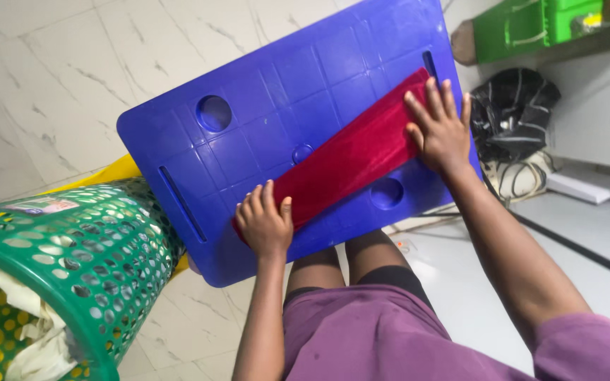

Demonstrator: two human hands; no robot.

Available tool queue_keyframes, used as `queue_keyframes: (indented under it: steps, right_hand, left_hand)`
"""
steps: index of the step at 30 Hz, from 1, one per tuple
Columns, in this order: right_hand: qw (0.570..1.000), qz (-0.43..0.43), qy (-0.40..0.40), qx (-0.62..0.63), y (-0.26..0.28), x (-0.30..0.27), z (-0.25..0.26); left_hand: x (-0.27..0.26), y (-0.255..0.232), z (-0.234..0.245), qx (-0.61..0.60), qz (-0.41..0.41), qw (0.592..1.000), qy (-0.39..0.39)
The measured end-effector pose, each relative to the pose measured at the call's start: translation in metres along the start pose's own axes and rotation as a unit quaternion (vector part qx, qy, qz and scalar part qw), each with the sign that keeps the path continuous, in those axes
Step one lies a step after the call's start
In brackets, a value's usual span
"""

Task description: The person folds several pieces of clothing including a red garment and a light-colored top by hand on a blue surface, and places them into an open suitcase.

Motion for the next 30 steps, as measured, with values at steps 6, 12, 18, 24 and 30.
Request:
queue_keyframes:
  steps: [6,12,18,24,30]
  right_hand:
    - [0.988,0.006,-0.094,0.123,0.093,-0.052,-0.002]
    - [0.965,0.189,0.079,0.161,0.211,-0.129,-0.027]
    - [0.978,0.192,-0.068,-0.051,0.237,-0.144,-0.054]
    - [0.979,0.122,-0.070,0.145,0.234,-0.167,-0.046]
    - [0.949,0.129,0.008,0.286,0.223,-0.178,-0.026]
  left_hand:
    - [-0.008,0.032,0.035,-0.043,0.051,0.996,0.064]
    - [-0.022,0.064,0.025,-0.167,0.183,0.953,0.173]
    - [-0.047,0.066,0.028,-0.446,0.231,0.815,0.289]
    - [-0.043,0.053,0.091,-0.253,0.182,0.851,0.423]
    - [0.019,0.004,0.111,-0.240,-0.062,0.952,0.179]
Point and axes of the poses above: each hand's wrist, its own x-axis towards the middle knuckle, its own z-axis out of the back of the hand, y = z × x, the point moved 1 cm from there along x, towards the middle knuckle, and after that the axes turned 6 degrees about -y, right-handed, at the moved point
